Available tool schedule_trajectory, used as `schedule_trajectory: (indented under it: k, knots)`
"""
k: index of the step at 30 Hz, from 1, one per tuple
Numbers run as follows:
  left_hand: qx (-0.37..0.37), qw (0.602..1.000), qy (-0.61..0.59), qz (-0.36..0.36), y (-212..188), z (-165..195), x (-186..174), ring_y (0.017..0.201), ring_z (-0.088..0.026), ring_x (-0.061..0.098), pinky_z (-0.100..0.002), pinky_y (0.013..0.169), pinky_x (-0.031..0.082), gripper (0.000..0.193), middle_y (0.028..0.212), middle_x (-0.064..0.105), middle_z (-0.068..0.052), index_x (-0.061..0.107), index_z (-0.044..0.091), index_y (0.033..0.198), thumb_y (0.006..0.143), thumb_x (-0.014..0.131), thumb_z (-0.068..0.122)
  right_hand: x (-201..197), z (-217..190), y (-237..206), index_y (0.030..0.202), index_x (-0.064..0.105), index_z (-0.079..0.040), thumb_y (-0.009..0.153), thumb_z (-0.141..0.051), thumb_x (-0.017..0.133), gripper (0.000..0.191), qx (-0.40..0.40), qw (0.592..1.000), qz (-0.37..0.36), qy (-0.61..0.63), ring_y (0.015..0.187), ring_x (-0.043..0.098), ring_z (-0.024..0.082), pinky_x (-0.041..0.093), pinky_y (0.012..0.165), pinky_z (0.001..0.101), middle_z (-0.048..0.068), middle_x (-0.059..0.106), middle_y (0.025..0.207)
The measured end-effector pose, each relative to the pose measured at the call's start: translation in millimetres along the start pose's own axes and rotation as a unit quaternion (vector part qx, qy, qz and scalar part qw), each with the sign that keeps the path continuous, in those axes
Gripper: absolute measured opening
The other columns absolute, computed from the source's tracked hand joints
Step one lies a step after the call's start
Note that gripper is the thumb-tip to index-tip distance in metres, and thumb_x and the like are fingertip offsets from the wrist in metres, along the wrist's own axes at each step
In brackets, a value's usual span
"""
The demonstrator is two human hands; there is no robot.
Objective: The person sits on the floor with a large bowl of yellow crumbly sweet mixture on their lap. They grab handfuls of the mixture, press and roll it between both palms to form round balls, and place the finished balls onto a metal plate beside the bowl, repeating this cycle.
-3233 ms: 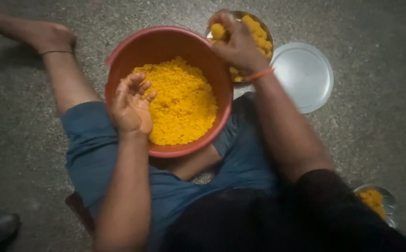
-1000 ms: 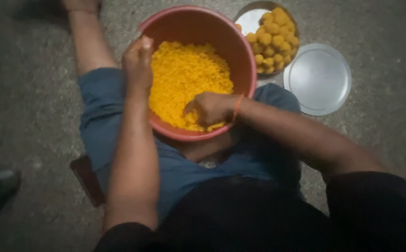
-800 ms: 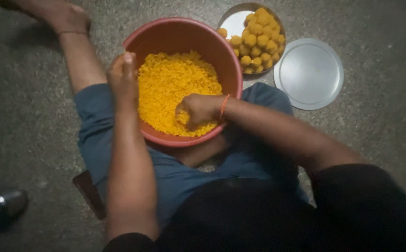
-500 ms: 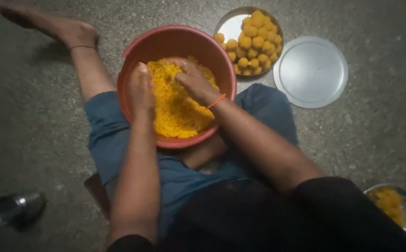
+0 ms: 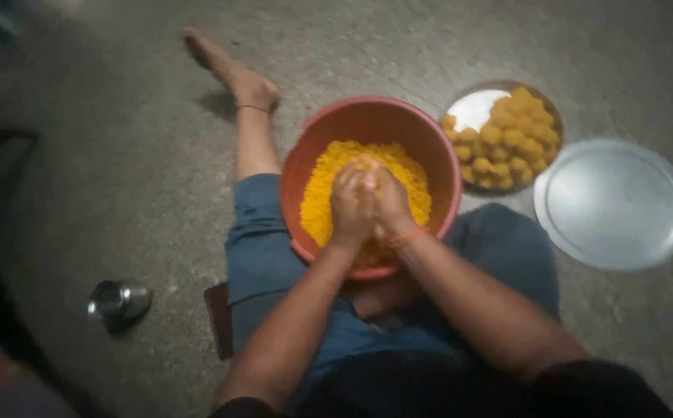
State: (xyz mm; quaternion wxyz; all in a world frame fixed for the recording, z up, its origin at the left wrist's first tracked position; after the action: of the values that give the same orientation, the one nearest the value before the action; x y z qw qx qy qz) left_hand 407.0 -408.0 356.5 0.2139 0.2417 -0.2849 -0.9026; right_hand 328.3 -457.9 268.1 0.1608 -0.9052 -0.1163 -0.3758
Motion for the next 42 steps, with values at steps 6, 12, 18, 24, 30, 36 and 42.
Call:
schedule_trajectory:
  k: [6, 12, 18, 24, 30, 36, 42]
  knots:
    - [-0.123, 0.991, -0.011, -0.053, 14, -5, -3, 0.071, -0.033, 0.069, -0.043, 0.068, 0.054, 0.03, 0.075, 0.067, -0.017, 0.067, 0.002, 0.077, 0.095, 0.071, 0.026, 21, 6, -11, 0.117, 0.063, -0.009, 0.11, -0.044, 0.044, 0.04, 0.091, 0.987, -0.029, 0.133, 0.105, 0.065, 0.021, 0.056, 0.096, 0.0369, 0.007, 0.069, 0.112]
    - [-0.13, 0.987, 0.008, -0.095, 26, -17, 0, 0.072, -0.034, 0.071, -0.043, 0.067, 0.056, 0.027, 0.079, 0.07, -0.019, 0.071, 0.003, 0.082, 0.095, 0.068, 0.027, 41, 9, -27, 0.119, 0.062, -0.012, 0.107, -0.055, 0.042, 0.048, 0.088, 0.985, -0.028, 0.148, 0.103, 0.065, 0.021, 0.055, 0.093, 0.0398, 0.006, 0.067, 0.112]
    - [-0.092, 0.992, -0.055, -0.066, 5, -12, -5, 0.111, -0.036, 0.071, -0.041, 0.099, 0.055, 0.034, 0.116, 0.073, -0.019, 0.071, 0.004, 0.119, 0.101, 0.058, 0.03, 7, 10, -3, 0.121, 0.063, -0.012, 0.108, -0.05, 0.048, 0.043, 0.058, 0.993, 0.085, 0.05, 0.102, 0.065, 0.02, 0.055, 0.091, 0.0364, 0.006, 0.066, 0.113]
    - [0.025, 0.99, 0.083, -0.115, 4, 6, -15, 0.145, -0.044, 0.046, -0.061, 0.124, 0.024, 0.046, 0.148, 0.059, -0.02, 0.06, 0.008, 0.14, 0.105, 0.048, 0.035, 17, -9, -4, 0.123, 0.059, -0.011, 0.113, -0.036, 0.048, 0.03, -0.01, 0.996, -0.084, 0.035, 0.106, 0.063, 0.018, 0.054, 0.094, 0.0346, 0.006, 0.065, 0.118]
    - [0.006, 0.976, 0.218, -0.007, 31, 23, -47, 0.154, -0.049, 0.023, -0.065, 0.123, 0.014, 0.056, 0.166, 0.032, -0.026, 0.046, 0.015, 0.157, 0.105, 0.044, 0.035, 59, -16, -20, 0.124, 0.06, -0.012, 0.112, -0.036, 0.043, 0.032, 0.006, 0.995, -0.092, -0.029, 0.104, 0.063, 0.017, 0.054, 0.09, 0.0337, 0.005, 0.066, 0.117]
    - [0.03, 0.997, 0.04, 0.05, 16, 38, -64, 0.157, -0.042, 0.036, -0.055, 0.13, 0.026, 0.064, 0.169, 0.036, -0.023, 0.032, 0.001, 0.163, 0.115, 0.033, 0.044, 74, -43, -21, 0.104, 0.069, -0.009, 0.106, -0.023, 0.049, 0.025, -0.195, 0.902, -0.087, -0.375, 0.082, 0.065, 0.012, 0.055, 0.072, 0.0302, 0.002, 0.071, 0.096]
    - [0.055, 0.998, -0.033, 0.019, 20, 6, -70, 0.149, -0.043, 0.044, -0.051, 0.13, 0.029, 0.082, 0.163, 0.039, -0.026, 0.028, 0.001, 0.164, 0.108, 0.033, 0.06, 84, -58, -19, 0.104, 0.066, 0.0, 0.104, -0.025, 0.07, 0.024, -0.214, 0.898, -0.016, -0.385, 0.078, 0.056, 0.011, 0.047, 0.066, 0.027, 0.005, 0.064, 0.094]
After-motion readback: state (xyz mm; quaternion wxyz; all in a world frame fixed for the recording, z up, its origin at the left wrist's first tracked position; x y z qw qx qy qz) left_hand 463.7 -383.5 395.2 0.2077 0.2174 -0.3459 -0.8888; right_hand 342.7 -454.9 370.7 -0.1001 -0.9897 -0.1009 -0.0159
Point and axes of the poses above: each hand's wrist, its own y-axis towards the middle knuckle, its own x-axis out of the palm, z = x × y, the point moved 5 cm from there along y, towards the middle knuckle
